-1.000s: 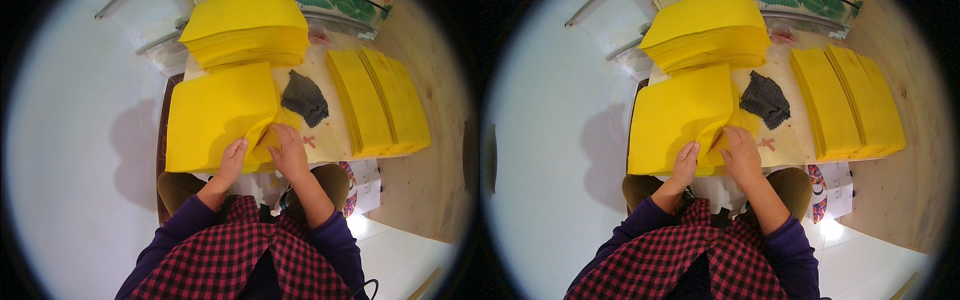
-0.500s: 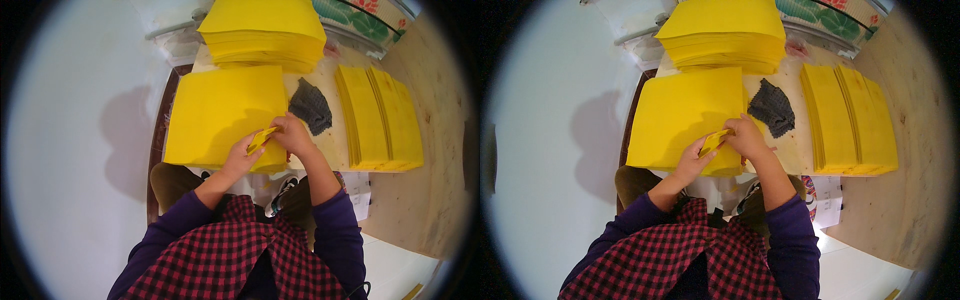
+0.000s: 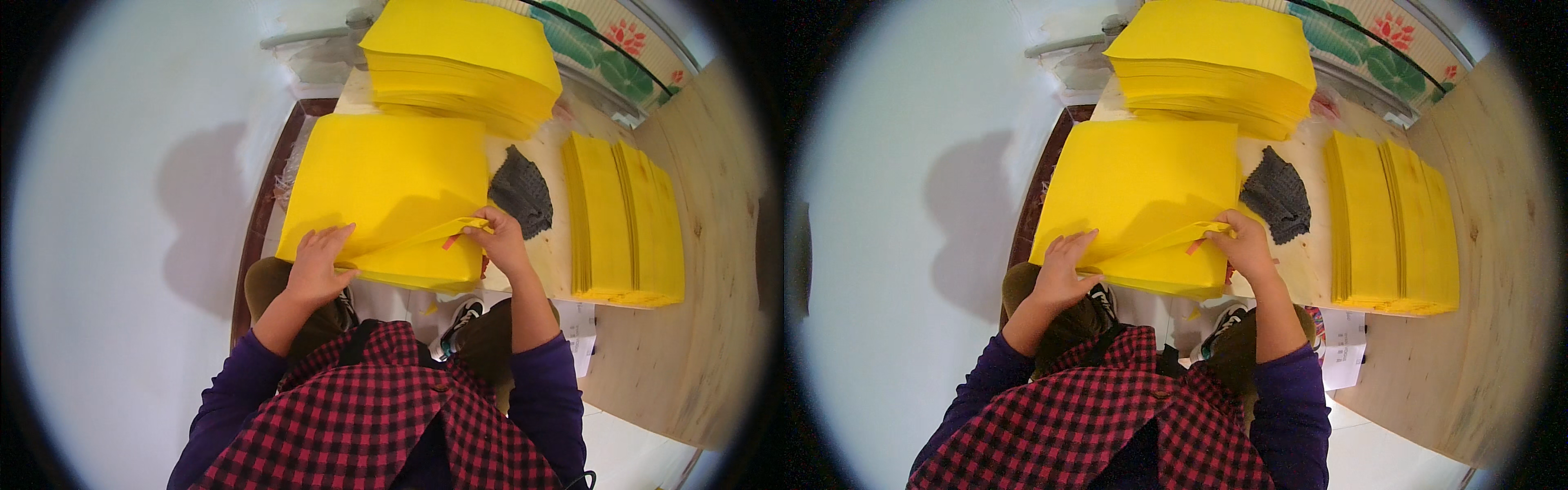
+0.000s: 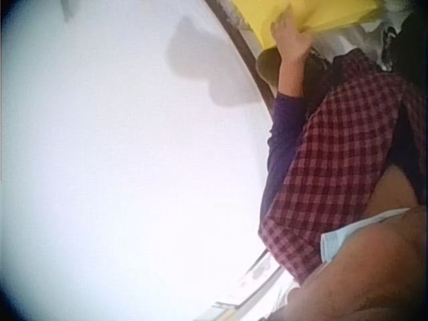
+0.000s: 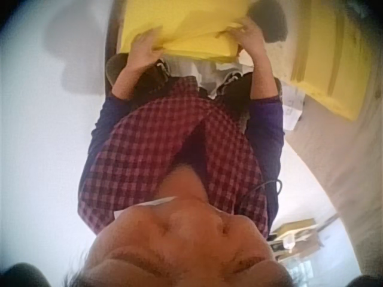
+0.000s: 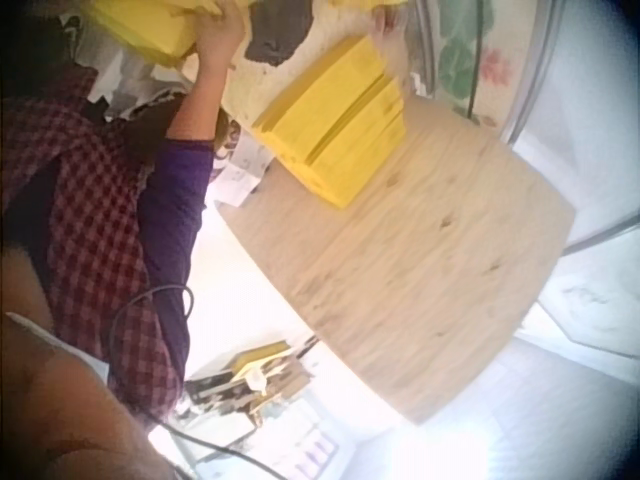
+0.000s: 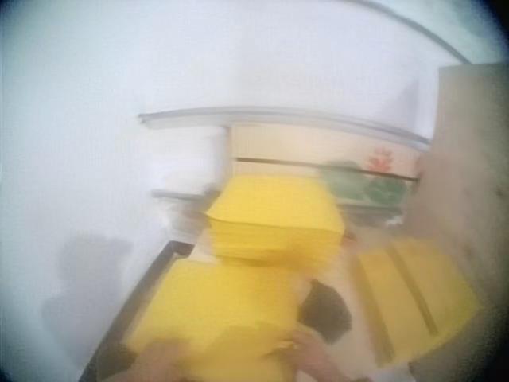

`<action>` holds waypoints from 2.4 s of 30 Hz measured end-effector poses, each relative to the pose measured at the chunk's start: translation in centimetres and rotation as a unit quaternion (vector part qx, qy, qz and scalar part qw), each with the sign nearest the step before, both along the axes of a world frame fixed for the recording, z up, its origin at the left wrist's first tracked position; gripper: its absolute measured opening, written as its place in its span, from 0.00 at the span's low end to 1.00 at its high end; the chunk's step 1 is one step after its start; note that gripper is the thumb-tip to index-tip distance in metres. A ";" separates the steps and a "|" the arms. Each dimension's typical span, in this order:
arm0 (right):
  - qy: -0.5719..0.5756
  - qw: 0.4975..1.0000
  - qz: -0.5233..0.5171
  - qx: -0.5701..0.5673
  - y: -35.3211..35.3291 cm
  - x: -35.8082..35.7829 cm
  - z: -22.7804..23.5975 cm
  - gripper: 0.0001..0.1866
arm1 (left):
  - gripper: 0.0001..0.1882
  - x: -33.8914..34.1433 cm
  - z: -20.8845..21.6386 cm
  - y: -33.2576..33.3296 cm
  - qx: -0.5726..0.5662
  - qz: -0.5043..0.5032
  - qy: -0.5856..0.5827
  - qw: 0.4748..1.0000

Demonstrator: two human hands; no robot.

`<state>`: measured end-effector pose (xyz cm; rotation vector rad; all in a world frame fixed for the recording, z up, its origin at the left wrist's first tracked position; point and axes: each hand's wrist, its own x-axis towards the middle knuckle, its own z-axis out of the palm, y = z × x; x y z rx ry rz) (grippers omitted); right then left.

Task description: The person sits on the floor and repeatedly folds large yellow sheets in half, then in half again, pressing the creases flat. They stack the folded sheets on the table and continue the same folding sequence with additional sheets from a nearby pile.

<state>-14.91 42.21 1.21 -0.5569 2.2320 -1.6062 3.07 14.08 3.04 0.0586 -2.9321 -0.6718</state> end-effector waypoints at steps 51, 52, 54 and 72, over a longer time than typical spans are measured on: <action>-0.097 0.988 -0.065 -0.103 0.0 1.2 -1.3 0.06 | 0.21 0.3 -5.2 -14.2 0.235 -0.007 0.124 0.964; -0.098 0.987 -0.063 -0.111 -0.1 1.2 -1.3 0.06 | 0.21 0.3 -5.2 -14.3 0.224 -0.012 0.131 0.966; -0.103 0.987 -0.065 -0.106 -0.1 1.2 -1.2 0.07 | 0.21 0.3 -5.3 -14.3 0.209 -0.023 0.145 0.967; -0.049 0.993 0.005 -0.107 0.8 0.8 -2.1 0.11 | 0.19 0.6 -5.8 -14.7 0.138 -0.091 0.171 0.971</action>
